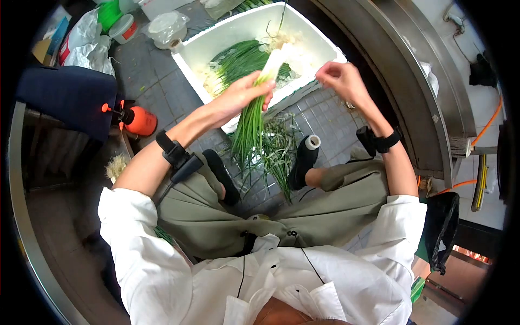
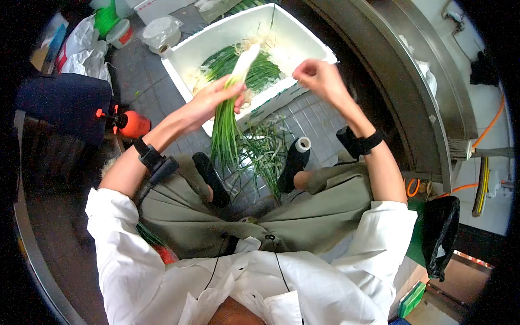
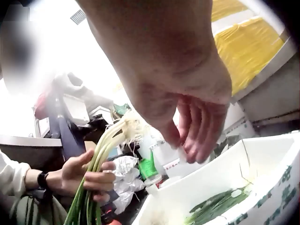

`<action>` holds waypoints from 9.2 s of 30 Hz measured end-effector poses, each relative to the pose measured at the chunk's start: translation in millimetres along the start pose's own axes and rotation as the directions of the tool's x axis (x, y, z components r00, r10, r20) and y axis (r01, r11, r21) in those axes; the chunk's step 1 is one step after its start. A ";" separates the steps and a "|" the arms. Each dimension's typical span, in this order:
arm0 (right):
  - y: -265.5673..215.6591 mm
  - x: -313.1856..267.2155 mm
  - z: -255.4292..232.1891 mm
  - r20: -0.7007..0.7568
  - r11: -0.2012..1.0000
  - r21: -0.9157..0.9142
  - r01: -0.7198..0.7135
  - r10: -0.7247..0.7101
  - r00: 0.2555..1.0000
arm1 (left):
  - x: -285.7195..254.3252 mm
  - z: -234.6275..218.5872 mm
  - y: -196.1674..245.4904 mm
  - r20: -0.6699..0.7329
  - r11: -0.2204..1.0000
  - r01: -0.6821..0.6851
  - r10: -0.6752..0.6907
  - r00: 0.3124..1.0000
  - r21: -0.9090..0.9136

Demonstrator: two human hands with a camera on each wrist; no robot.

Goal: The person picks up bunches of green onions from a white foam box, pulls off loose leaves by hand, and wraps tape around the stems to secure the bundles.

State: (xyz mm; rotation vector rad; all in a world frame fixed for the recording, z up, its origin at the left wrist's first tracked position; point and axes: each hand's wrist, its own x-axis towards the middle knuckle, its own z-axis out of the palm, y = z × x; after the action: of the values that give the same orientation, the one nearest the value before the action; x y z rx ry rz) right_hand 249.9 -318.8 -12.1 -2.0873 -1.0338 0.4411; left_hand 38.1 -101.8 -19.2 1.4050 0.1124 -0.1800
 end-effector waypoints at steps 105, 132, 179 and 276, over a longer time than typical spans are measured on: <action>-44.4 -4.1 47.4 0.220 0.905 0.423 -0.048 -0.051 0.974 | 11.5 -0.4 -1.0 -0.033 0.985 0.010 -0.015 0.999 -0.172; -44.3 -5.7 45.6 0.321 0.783 0.610 -0.125 -0.099 0.942 | 8.3 -4.1 1.0 0.029 0.961 0.028 -0.021 0.999 -0.273; -62.5 -10.8 66.4 0.264 0.761 0.632 -0.145 -0.036 0.964 | 6.6 4.3 3.1 -0.006 0.979 0.067 -0.069 0.998 -0.191; -64.3 -12.7 65.4 -0.137 0.968 -0.060 0.243 -0.249 0.959 | 20.4 6.7 -21.5 -0.223 0.960 -0.072 0.135 0.965 0.271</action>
State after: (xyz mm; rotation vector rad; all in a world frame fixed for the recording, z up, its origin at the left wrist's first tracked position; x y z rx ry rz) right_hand 169.8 -272.6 -7.0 -1.9616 -1.2066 0.1431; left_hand 53.9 -113.0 -42.7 1.6894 0.2204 0.0677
